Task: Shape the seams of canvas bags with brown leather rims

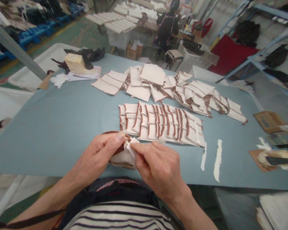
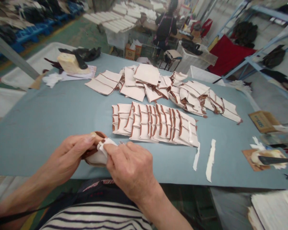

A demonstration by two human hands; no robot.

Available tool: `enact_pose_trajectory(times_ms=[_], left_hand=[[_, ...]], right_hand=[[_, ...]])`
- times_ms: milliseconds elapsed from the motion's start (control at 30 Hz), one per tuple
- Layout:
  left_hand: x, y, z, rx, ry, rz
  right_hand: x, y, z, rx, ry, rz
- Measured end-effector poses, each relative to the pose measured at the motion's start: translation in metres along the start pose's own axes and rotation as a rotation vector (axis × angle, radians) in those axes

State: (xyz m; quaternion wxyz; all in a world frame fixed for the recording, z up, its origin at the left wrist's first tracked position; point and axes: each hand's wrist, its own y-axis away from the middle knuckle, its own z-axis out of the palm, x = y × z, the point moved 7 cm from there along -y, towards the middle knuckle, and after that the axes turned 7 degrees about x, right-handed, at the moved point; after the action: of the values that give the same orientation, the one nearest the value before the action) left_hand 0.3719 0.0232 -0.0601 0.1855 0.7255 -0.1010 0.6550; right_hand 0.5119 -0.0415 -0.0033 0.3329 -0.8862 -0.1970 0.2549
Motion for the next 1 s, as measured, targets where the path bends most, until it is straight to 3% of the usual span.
enact_pose_trajectory(times_ms=[300, 567, 767, 1000], left_hand=[[-0.006, 0.002, -0.007, 0.03, 0.038, -0.047], [-0.005, 0.003, -0.001, 0.095, 0.058, -0.062], [0.001, 0.007, 0.007, -0.003, 0.091, -0.071], [0.025, 0.004, 0.005, 0.04, -0.106, 0.077]], right_hand=[[-0.004, 0.001, 0.0, 0.071, 0.011, 0.038], [-0.003, 0.008, 0.001, 0.099, -0.057, 0.092], [-0.002, 0.009, -0.007, 0.125, -0.083, 0.141], [0.0, 0.013, -0.004, 0.125, -0.148, 0.186]])
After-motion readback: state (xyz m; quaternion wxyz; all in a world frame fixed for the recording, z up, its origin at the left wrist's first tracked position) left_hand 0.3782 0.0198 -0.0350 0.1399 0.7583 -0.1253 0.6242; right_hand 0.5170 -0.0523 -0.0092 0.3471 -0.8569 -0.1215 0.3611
